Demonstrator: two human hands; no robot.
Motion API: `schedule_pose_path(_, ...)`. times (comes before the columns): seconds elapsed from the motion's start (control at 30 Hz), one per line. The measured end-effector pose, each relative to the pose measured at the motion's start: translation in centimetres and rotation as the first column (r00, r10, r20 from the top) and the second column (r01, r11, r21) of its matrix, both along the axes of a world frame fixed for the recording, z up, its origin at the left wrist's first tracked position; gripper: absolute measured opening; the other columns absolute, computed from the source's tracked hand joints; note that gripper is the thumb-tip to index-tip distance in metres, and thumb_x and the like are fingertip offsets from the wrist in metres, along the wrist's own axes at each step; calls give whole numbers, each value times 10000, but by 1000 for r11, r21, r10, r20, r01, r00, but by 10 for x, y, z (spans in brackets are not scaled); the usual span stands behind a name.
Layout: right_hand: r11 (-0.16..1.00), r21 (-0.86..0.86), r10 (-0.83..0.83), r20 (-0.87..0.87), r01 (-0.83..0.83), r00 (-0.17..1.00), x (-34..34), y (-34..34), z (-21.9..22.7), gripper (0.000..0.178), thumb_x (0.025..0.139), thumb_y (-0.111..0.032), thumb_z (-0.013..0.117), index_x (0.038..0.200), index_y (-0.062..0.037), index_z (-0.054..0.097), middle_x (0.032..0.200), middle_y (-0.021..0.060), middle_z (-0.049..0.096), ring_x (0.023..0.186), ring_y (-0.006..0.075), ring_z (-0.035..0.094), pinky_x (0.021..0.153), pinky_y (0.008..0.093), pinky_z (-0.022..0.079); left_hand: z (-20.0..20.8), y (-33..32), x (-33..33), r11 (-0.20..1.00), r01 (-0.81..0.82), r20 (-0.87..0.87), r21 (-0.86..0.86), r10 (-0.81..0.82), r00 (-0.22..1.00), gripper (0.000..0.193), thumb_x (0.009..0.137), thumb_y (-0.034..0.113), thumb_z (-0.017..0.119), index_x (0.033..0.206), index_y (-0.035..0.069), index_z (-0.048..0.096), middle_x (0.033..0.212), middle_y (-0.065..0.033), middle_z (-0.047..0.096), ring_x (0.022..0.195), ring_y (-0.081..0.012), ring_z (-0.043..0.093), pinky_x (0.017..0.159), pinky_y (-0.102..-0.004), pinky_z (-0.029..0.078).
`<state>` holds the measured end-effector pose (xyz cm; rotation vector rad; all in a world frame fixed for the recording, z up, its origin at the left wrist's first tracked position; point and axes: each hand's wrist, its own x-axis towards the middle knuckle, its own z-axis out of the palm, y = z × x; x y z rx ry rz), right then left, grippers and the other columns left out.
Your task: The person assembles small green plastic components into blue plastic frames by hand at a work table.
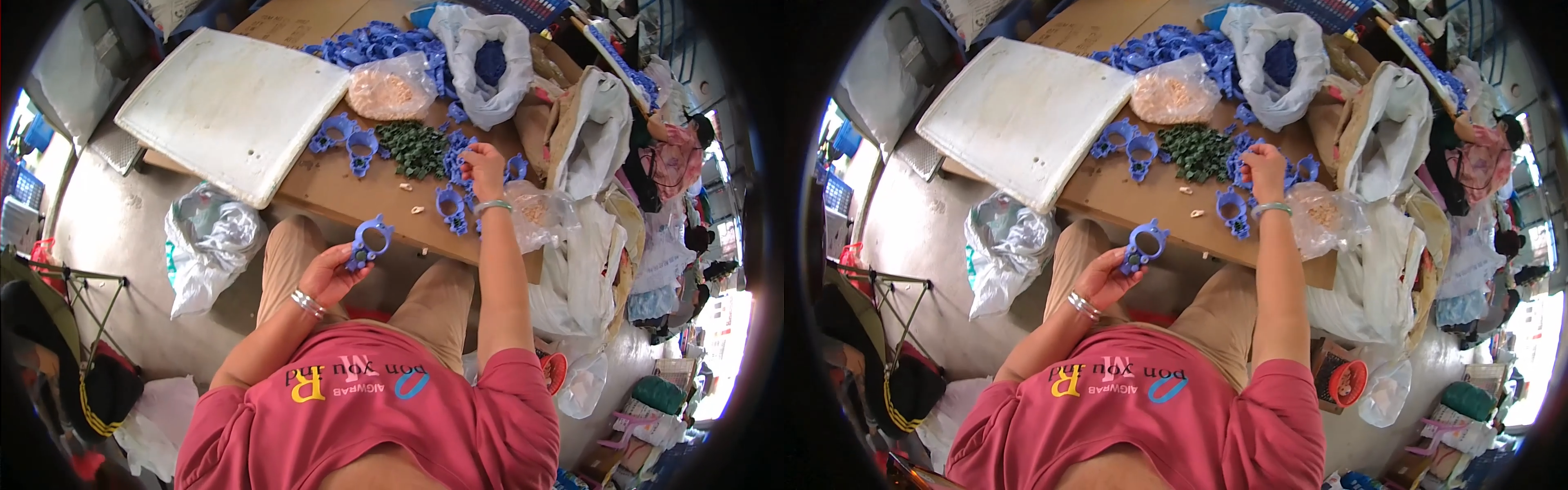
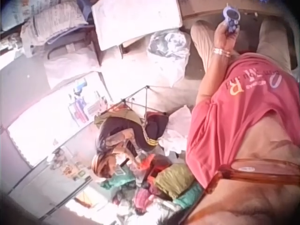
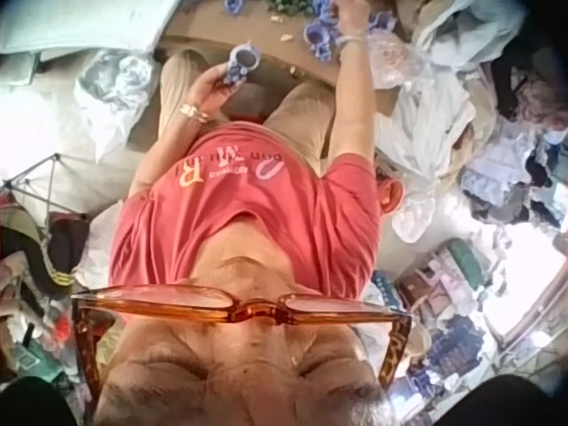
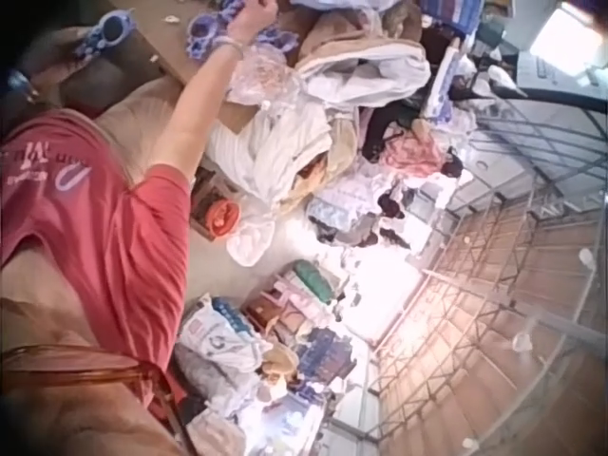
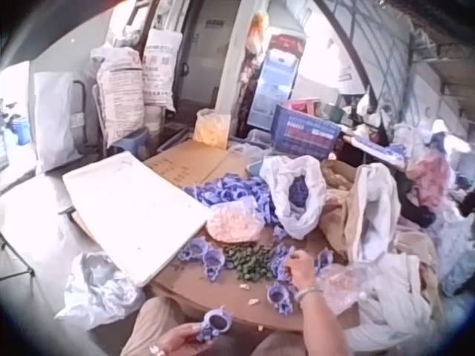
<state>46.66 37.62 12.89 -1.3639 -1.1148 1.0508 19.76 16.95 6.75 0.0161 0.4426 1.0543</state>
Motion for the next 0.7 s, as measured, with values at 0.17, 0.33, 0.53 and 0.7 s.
schedule_pose_path(0.17,975,-21,199,-342,-220,918,-35,-69,28,150,722,25,551,842,-43,493,730,129,611,393,79,439,308,191,310,0,4,5,998,45,23,53,-46,999,260,862,116,493,1071,-38,507,970,-133,583,847,-237,584,741,-323,514)
schedule_pose_path(0.33,945,-55,270,-422,-322,865,-71,-130,11,142,726,28,565,852,-20,520,709,96,609,396,69,456,306,167,321,-2,2,9,996,51,29,66,-53,998,251,865,117,493,1065,-34,510,956,-125,587,834,-230,592,745,-330,512)
schedule_pose_path(0.53,890,-71,411,-298,-450,862,-85,-157,2,95,767,17,558,855,6,522,751,106,608,434,59,468,333,168,336,-2,-1,8,996,56,21,76,-58,998,233,859,107,504,1046,-31,519,923,-114,596,819,-227,597,744,-336,512)
schedule_pose_path(0.7,900,-24,424,-189,-435,886,-90,-162,-1,89,770,21,549,854,9,520,752,96,600,457,53,467,362,163,349,1,-3,9,992,56,35,112,-60,998,224,856,99,509,1038,-30,525,901,-111,602,821,-226,598,740,-339,513)
